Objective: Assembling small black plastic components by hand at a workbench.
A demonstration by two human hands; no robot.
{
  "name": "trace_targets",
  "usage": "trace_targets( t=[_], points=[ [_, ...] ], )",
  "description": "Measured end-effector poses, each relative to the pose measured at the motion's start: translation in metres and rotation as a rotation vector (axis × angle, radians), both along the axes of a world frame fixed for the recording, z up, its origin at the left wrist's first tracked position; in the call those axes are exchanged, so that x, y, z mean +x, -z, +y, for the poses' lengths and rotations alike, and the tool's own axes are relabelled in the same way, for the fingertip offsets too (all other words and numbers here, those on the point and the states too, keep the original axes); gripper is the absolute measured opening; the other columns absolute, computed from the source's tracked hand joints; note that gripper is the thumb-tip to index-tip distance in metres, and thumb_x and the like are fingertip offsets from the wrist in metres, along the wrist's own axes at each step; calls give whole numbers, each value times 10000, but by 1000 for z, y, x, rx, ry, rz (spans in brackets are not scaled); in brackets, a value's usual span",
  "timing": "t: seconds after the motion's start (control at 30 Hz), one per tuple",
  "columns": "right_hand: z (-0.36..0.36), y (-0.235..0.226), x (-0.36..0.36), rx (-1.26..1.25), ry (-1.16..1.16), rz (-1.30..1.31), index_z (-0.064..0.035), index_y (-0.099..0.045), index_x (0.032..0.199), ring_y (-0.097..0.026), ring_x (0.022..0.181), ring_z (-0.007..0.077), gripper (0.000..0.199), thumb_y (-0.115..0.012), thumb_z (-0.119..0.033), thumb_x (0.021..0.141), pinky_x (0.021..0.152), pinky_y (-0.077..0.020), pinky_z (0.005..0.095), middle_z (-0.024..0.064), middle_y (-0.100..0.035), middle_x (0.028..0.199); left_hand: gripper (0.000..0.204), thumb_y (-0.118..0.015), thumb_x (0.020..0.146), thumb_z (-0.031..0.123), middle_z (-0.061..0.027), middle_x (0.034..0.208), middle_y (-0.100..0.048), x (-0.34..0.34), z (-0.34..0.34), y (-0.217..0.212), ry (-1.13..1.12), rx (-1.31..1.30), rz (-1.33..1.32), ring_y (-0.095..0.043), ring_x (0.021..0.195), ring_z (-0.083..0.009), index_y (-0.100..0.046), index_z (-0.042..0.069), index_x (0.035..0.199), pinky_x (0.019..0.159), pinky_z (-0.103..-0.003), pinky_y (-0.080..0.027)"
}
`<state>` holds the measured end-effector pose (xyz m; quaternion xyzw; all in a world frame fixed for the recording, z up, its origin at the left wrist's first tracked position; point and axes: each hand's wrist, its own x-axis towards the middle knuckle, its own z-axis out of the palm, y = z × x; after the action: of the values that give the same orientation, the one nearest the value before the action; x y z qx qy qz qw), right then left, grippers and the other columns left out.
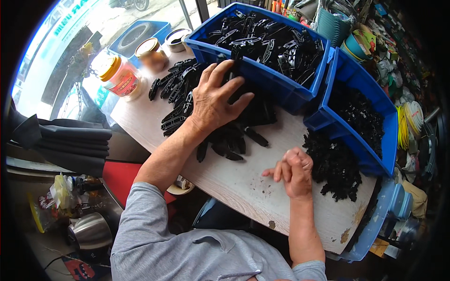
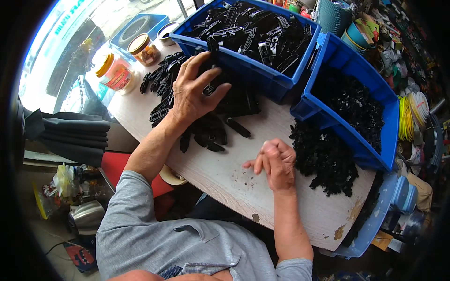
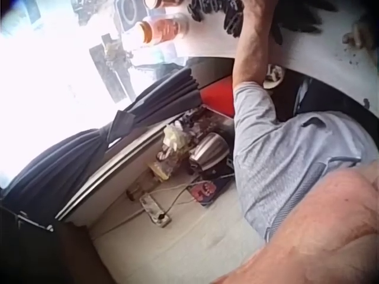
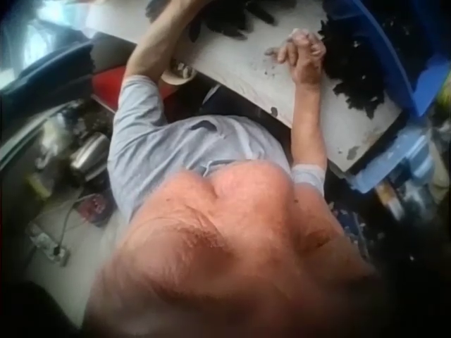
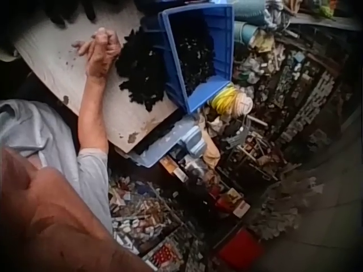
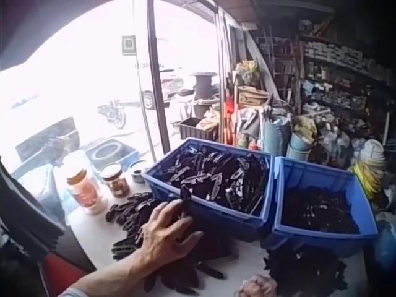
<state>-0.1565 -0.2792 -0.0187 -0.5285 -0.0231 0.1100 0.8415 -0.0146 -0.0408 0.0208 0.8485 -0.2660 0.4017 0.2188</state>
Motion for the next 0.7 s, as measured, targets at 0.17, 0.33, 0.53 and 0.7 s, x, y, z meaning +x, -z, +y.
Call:
trace_targets(
  t=[0.17,0.33,0.53,0.7],
  points=[
    [3,0,2,10,147,-47,-48,-541,889,-501,457,152,254,-526,-275,1003,638,-624,498,11,-376,500,265,-850,715,232,-130,1156,-651,10,1,4,14,-83,-137,-651,984,-335,-719,112,912,772,-394,-576],
    [18,-6,7,26,362,13,-43,-576,895,-484,438,143,223,-541,-242,992,630,-624,498,3,-365,488,201,-802,766,41,-89,1047,-702,12,17,-8,42,-167,-189,-654,958,-263,-726,90,946,735,-336,-556],
    [7,-3,5,-37,203,0,-37,-574,943,-499,466,137,247,-529,-273,998,640,-630,483,6,-384,513,254,-731,700,-63,-89,932,-693,-61,24,-12,240,-60,68,-641,919,-302,-690,48,925,815,-370,-524],
    [-2,2,2,-136,18,-56,-30,-570,947,-497,471,126,283,-531,-305,999,645,-631,476,0,-372,506,316,-783,672,95,-43,1012,-646,-124,31,18,173,170,240,-593,978,-277,-685,101,972,775,-383,-500]
  ],
)
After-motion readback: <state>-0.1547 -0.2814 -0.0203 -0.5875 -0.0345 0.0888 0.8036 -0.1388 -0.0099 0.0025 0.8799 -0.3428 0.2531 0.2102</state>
